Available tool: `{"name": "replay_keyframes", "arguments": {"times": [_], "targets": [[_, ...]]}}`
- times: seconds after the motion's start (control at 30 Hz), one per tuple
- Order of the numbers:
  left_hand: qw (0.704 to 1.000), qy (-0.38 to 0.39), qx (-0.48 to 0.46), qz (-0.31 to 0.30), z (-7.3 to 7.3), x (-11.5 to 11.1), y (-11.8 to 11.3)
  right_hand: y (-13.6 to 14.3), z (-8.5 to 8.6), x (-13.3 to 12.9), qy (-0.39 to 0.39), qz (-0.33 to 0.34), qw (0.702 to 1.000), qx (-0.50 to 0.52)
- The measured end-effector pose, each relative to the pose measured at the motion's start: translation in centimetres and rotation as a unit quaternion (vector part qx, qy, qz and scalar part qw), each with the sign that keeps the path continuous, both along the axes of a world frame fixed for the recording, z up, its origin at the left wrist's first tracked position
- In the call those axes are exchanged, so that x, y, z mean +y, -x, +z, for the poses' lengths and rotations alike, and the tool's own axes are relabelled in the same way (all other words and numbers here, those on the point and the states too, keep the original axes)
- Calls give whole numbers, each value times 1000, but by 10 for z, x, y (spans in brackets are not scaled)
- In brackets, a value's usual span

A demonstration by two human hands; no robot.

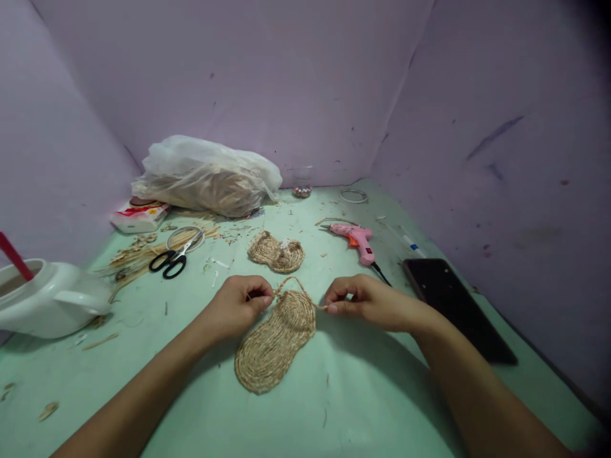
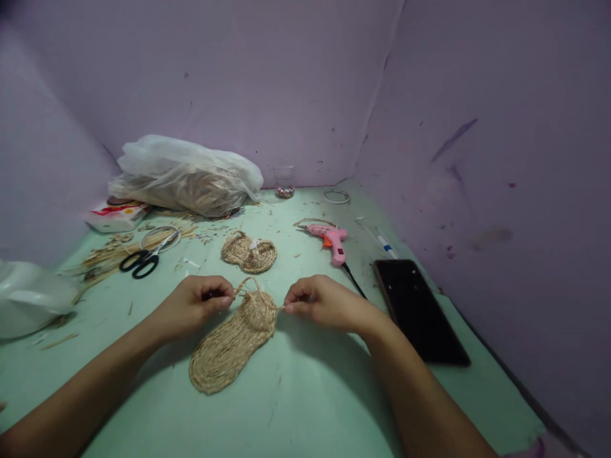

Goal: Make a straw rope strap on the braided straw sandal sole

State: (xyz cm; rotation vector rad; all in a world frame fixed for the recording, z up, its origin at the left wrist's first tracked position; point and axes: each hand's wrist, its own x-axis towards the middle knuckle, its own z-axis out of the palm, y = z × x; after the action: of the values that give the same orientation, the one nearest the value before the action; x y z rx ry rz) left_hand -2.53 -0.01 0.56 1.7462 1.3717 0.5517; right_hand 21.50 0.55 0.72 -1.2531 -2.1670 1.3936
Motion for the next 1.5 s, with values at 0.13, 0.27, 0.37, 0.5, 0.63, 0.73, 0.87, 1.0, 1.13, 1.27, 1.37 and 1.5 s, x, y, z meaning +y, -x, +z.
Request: {"name": "replay_keyframes", "arguments": {"times": [0.13, 0.27, 0.37, 0.5, 0.63, 0.73, 0.87, 1.0, 1.13, 1.27, 1.37, 1.5], "targets": [[997, -48, 56, -18, -8, 0, 2, 3, -7, 1, -32, 5, 999, -21], [990, -93, 102, -21, -12, -3, 2, 5, -11, -1, -47, 16, 996, -70], [986, -113, 120, -28, -13, -4, 0, 7, -12, -3, -59, 13, 995, -74], [981, -127, 136, -55, -14, -5, -1, 11, -10, -6, -86, -2, 992, -91], [982, -117, 136, -61, -15, -5, -1, 15, -8, -11, -16, -9, 998, -64], [984, -109, 129, -60, -14, -5, -1, 16, -7, -12, 53, -7, 999, -10], [985, -101, 127, -62, -12, -5, -1, 14, -11, -10, 120, -30, 991, 54], [984, -95, 135, -73, -9, -5, 2, 14, -14, -9, 117, -50, 990, 61], [978, -103, 143, -113, -5, -5, 7, 15, -10, -9, 43, -33, 998, -11], [972, -117, 150, -138, -2, -5, 9, 14, -7, -9, 0, -5, 999, -47], [964, -141, 163, -157, 0, -6, 9, 14, -7, -9, -34, -14, 997, -68], [944, -186, 201, -182, 3, -8, 8, 14, -9, -8, -56, -21, 995, -82]]}}
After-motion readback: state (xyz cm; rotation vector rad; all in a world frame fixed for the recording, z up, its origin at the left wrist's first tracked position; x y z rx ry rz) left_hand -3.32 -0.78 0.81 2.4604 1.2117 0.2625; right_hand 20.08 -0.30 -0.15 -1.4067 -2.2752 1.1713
